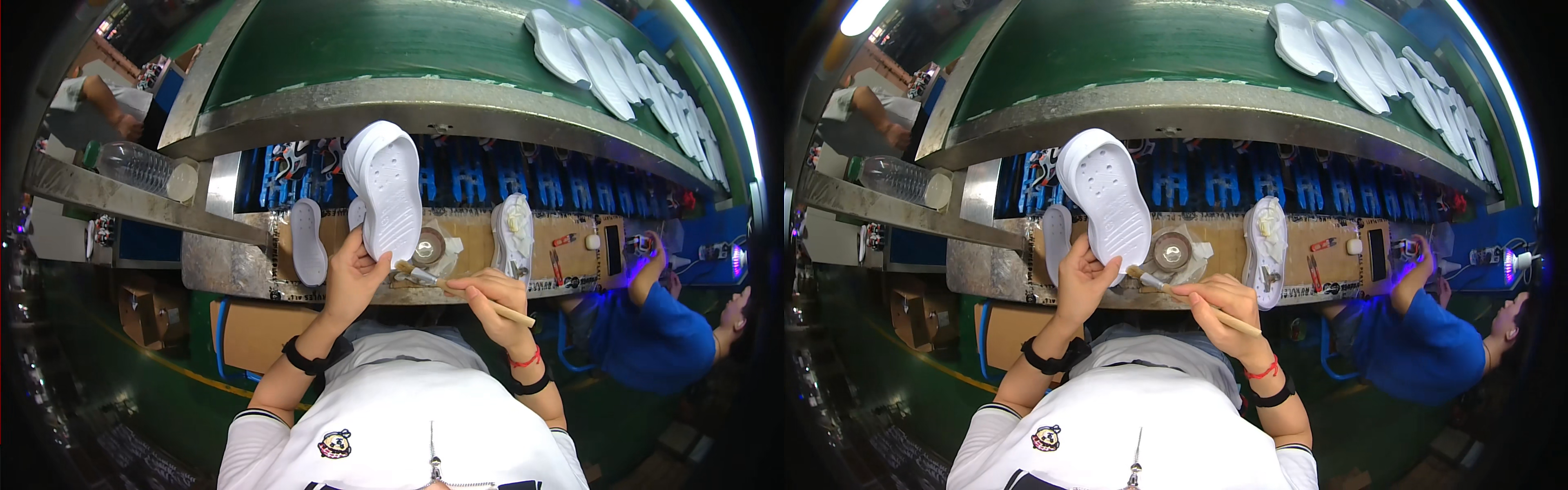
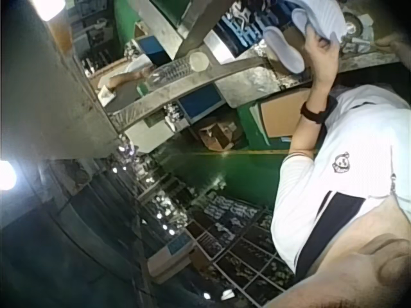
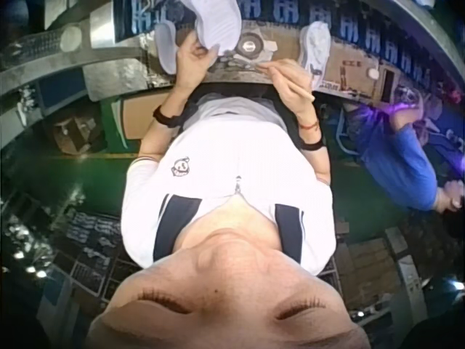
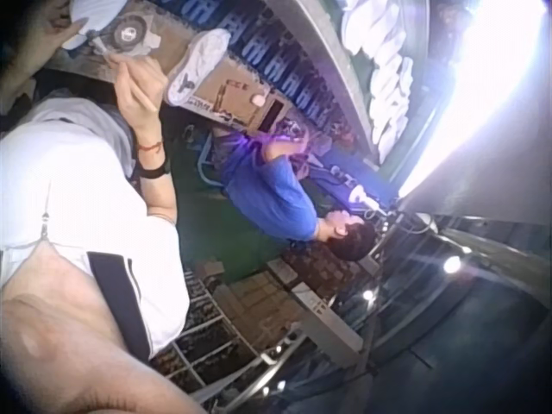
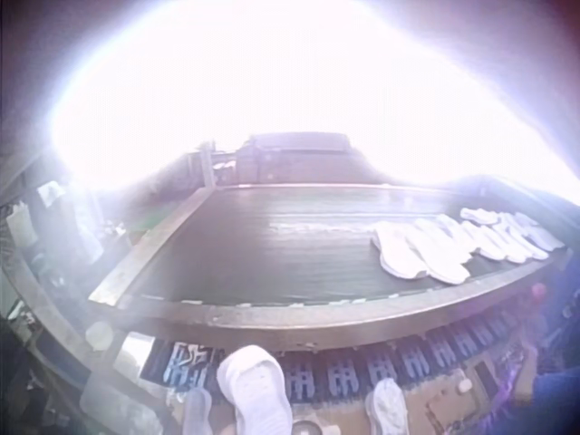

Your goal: Applying adhesive or glue to shoe outsoles using a brush at a manufacturing station.

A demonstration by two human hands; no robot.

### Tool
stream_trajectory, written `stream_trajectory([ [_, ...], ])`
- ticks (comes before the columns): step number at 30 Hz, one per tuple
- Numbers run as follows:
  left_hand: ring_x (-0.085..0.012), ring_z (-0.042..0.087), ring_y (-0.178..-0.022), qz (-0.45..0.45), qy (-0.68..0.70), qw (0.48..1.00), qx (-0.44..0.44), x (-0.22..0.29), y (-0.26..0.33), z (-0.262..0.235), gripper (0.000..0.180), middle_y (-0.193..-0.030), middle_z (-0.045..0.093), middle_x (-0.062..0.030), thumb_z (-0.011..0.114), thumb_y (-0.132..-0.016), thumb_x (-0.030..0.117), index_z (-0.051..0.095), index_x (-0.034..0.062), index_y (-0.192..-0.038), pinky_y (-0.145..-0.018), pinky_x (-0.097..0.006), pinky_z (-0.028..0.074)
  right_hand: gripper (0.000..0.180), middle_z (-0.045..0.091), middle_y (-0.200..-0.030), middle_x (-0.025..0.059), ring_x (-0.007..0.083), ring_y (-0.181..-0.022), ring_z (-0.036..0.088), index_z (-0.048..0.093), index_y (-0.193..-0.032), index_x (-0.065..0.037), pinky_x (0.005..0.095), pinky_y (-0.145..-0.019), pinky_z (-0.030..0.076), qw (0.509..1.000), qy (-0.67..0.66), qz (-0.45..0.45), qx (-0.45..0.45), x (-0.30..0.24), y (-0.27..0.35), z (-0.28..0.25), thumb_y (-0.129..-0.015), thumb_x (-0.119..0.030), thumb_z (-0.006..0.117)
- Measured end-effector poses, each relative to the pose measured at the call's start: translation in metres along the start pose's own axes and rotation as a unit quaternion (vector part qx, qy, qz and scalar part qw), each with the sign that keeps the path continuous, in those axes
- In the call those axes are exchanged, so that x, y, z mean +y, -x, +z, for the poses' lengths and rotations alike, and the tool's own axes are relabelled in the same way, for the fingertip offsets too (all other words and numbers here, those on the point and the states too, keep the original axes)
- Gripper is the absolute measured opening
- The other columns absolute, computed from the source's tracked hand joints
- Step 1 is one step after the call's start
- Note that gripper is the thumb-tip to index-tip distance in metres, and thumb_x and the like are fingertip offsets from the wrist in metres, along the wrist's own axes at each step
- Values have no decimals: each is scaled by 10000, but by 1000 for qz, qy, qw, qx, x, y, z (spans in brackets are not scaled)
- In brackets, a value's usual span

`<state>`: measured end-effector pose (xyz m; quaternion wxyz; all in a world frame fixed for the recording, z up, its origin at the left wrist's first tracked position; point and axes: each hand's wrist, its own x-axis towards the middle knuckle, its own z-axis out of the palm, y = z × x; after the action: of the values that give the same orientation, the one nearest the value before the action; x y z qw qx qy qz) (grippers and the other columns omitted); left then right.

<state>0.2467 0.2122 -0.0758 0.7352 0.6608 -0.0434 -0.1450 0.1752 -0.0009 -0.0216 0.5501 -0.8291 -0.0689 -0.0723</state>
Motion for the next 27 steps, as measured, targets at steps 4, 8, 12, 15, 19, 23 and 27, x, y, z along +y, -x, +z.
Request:
stream_trajectory([
  [4,-162,607,-949,-20,0,1000,7,2,3,-1,413,-1067,603,-146,570,-812,-77,431,-55,-1200,-823,-251,487,161,642,-669,93,207,-584,574,687,-854,4,307,-584,415,1000,-20,-13,-7,-2,-2,-4,-793,-38,544],
  [8,-179,624,-925,-1,-9,1000,8,-5,4,-3,451,-1048,614,-173,585,-813,-44,416,-57,-1231,-803,-267,507,163,638,-655,90,206,-573,573,689,-846,2,304,-581,415,1000,6,-15,-9,-5,-8,0,-793,-37,541],
  [12,-197,639,-905,-3,-7,1000,6,-5,6,-6,498,-1030,624,-195,599,-814,-13,400,-58,-1269,-791,-285,522,162,637,-650,91,204,-565,570,690,-838,3,305,-573,415,999,13,-21,-34,-4,-8,-12,-789,-35,540],
  [15,-193,639,-904,7,-16,1000,3,-2,6,-6,493,-1022,628,-192,598,-814,-12,405,-58,-1266,-791,-281,519,165,641,-655,94,201,-560,570,690,-834,4,308,-563,415,1000,9,-2,-5,-3,-11,-9,-782,-33,537],
  [19,-188,637,-901,6,-12,1000,1,3,5,-5,486,-1016,630,-186,595,-816,-14,409,-60,-1262,-787,-277,518,166,642,-652,94,203,-567,574,690,-833,5,304,-573,419,998,30,-35,-34,-3,-11,-15,-775,-26,537],
  [23,-183,636,-896,5,-10,1000,-2,2,5,-6,482,-1013,629,-180,590,-820,-14,406,-60,-1264,-784,-276,519,162,643,-658,91,207,-576,575,692,-832,5,303,-581,417,998,21,-50,-10,-2,-16,-9,-764,-21,547],
  [27,-185,636,-896,6,-15,1000,-5,3,5,-7,476,-1007,631,-176,585,-823,-14,406,-60,-1261,-784,-276,518,162,645,-662,89,206,-573,574,693,-827,3,300,-582,414,996,42,-40,-61,-5,-15,-14,-764,-23,546],
])
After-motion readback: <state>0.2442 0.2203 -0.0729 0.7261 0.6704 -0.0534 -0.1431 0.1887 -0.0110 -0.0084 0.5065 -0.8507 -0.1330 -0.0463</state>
